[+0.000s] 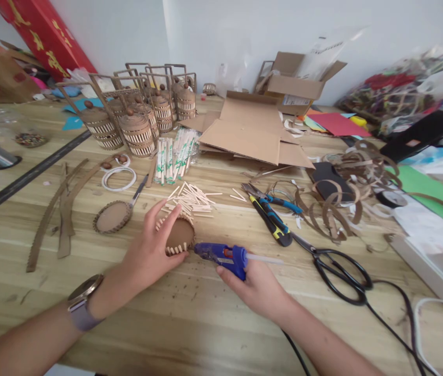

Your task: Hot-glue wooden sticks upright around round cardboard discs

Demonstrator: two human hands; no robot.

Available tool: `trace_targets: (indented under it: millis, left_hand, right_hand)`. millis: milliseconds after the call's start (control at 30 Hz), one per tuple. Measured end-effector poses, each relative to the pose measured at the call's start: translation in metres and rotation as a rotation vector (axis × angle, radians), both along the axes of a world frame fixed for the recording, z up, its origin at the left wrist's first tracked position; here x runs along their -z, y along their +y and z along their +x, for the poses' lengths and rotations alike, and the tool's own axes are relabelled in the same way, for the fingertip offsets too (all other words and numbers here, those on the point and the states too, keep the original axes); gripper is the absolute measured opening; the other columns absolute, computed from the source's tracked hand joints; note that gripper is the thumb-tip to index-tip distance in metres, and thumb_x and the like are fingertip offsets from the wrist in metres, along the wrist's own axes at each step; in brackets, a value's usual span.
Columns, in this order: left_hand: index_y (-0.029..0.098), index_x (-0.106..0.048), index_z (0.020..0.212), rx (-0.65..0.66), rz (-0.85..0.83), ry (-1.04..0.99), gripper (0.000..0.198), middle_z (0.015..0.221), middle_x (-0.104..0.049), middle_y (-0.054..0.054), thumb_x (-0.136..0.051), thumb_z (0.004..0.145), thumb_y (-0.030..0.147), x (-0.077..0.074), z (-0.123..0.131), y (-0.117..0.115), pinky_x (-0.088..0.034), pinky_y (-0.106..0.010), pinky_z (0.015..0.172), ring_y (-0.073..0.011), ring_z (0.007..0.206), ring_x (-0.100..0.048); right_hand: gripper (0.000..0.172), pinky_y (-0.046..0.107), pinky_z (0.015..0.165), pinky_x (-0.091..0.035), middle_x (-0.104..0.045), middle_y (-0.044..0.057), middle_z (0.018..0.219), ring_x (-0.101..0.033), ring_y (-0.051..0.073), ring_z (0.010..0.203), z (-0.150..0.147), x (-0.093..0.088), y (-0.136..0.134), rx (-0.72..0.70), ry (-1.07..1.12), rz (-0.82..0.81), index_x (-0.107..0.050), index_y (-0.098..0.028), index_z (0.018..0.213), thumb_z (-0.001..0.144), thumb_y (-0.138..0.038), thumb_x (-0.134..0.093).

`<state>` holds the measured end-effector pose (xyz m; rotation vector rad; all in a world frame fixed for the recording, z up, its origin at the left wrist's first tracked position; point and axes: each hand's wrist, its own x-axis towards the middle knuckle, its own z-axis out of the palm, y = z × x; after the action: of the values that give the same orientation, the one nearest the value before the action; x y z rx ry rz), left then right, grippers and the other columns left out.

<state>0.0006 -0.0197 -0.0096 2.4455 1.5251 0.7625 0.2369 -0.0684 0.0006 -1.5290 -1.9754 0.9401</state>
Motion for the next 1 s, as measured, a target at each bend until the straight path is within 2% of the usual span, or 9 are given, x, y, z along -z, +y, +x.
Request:
trace_targets:
  millis: [100, 167, 300, 433, 533, 633, 800, 900, 1000]
  left_hand:
    - [0.027, -0.03, 0.146, 0.0, -0.008, 0.0, 0.095, 0.151, -0.026, -0.018, -0.081, 0.066, 0.017, 0.0, 0.0, 0.0, -0.05, -0.055, 0.1, -0.0425, 0.137, -0.039]
    - [0.027, -0.029, 0.146, 0.006, -0.012, -0.002, 0.095, 0.151, -0.025, -0.018, -0.082, 0.067, 0.019, 0.0, 0.0, 0.0, -0.051, -0.054, 0.099, -0.042, 0.136, -0.041]
    - [0.027, -0.027, 0.147, 0.017, -0.002, -0.007, 0.098, 0.151, -0.024, -0.018, -0.082, 0.066, 0.019, 0.0, 0.0, 0.0, -0.052, -0.053, 0.098, -0.0409, 0.134, -0.044]
    - [0.027, -0.027, 0.146, 0.028, 0.006, -0.012, 0.099, 0.151, -0.026, -0.018, -0.083, 0.065, 0.019, 0.0, 0.0, 0.0, -0.051, -0.052, 0.099, -0.0401, 0.134, -0.044]
    - [0.027, -0.029, 0.146, 0.017, -0.001, -0.007, 0.097, 0.151, -0.026, -0.019, -0.083, 0.066, 0.019, 0.0, 0.0, 0.001, -0.053, -0.051, 0.097, -0.0399, 0.132, -0.046]
    - [0.028, -0.029, 0.146, 0.015, -0.007, -0.01, 0.096, 0.151, -0.026, -0.018, -0.082, 0.067, 0.019, 0.0, 0.0, 0.001, -0.053, -0.05, 0.096, -0.0394, 0.132, -0.047]
    - [0.029, -0.029, 0.147, 0.014, -0.02, -0.007, 0.097, 0.152, -0.026, -0.017, -0.082, 0.066, 0.02, 0.002, -0.001, 0.001, -0.053, -0.051, 0.096, -0.0394, 0.132, -0.047]
    - [0.028, -0.029, 0.147, 0.014, -0.014, 0.0, 0.097, 0.152, -0.026, -0.017, -0.082, 0.066, 0.021, 0.002, -0.001, 0.001, -0.053, -0.051, 0.095, -0.039, 0.13, -0.048]
    - [0.027, -0.029, 0.147, 0.018, -0.002, 0.005, 0.096, 0.151, -0.027, -0.018, -0.082, 0.067, 0.022, 0.003, -0.001, 0.001, -0.053, -0.052, 0.095, -0.0392, 0.129, -0.049]
  right_hand:
    - [0.038, 0.037, 0.074, -0.055, -0.072, 0.008, 0.086, -0.066, 0.025, 0.078, -0.002, 0.001, 0.0, 0.04, 0.021, -0.014, -0.069, -0.02, 0.1, 0.088, -0.05, -0.051]
    - [0.044, 0.034, 0.063, -0.052, -0.066, 0.005, 0.072, -0.062, 0.022, 0.066, -0.001, 0.0, 0.001, 0.13, 0.059, -0.065, -0.069, -0.019, 0.089, 0.086, -0.059, -0.051]
    - [0.06, 0.025, 0.047, -0.04, -0.057, 0.001, 0.06, -0.048, 0.013, 0.049, 0.007, -0.012, 0.004, 0.238, 0.293, -0.341, -0.065, -0.017, 0.076, 0.079, -0.075, -0.051]
    - [0.061, 0.021, 0.041, -0.036, -0.056, -0.001, 0.054, -0.047, 0.009, 0.041, 0.017, -0.025, 0.003, 0.047, 0.367, -0.774, -0.06, -0.017, 0.07, 0.073, -0.078, -0.056]
    - [0.061, 0.021, 0.038, -0.038, -0.053, -0.005, 0.052, -0.047, 0.008, 0.037, 0.018, -0.03, 0.004, -0.101, 0.285, -0.893, -0.057, -0.019, 0.069, 0.07, -0.08, -0.058]
    - [0.056, 0.021, 0.039, -0.039, -0.056, -0.002, 0.052, -0.052, 0.011, 0.04, 0.016, -0.034, 0.009, -0.153, 0.012, -0.744, -0.06, -0.019, 0.066, 0.075, -0.075, -0.057]
    - [0.043, 0.027, 0.045, -0.035, -0.063, 0.005, 0.054, -0.058, 0.018, 0.048, 0.012, -0.048, 0.022, -0.144, -0.55, -0.147, -0.062, -0.022, 0.053, 0.08, -0.055, -0.065]
    - [0.033, 0.028, 0.052, -0.037, -0.068, 0.007, 0.066, -0.063, 0.022, 0.06, 0.002, -0.055, 0.038, -0.073, -0.733, -0.027, -0.066, -0.022, 0.064, 0.088, -0.044, -0.06]
    - [0.016, 0.028, 0.066, -0.041, -0.071, 0.009, 0.089, -0.066, 0.023, 0.083, -0.017, -0.052, 0.064, -0.139, -0.7, 0.099, -0.067, -0.02, 0.086, 0.092, -0.023, -0.053]
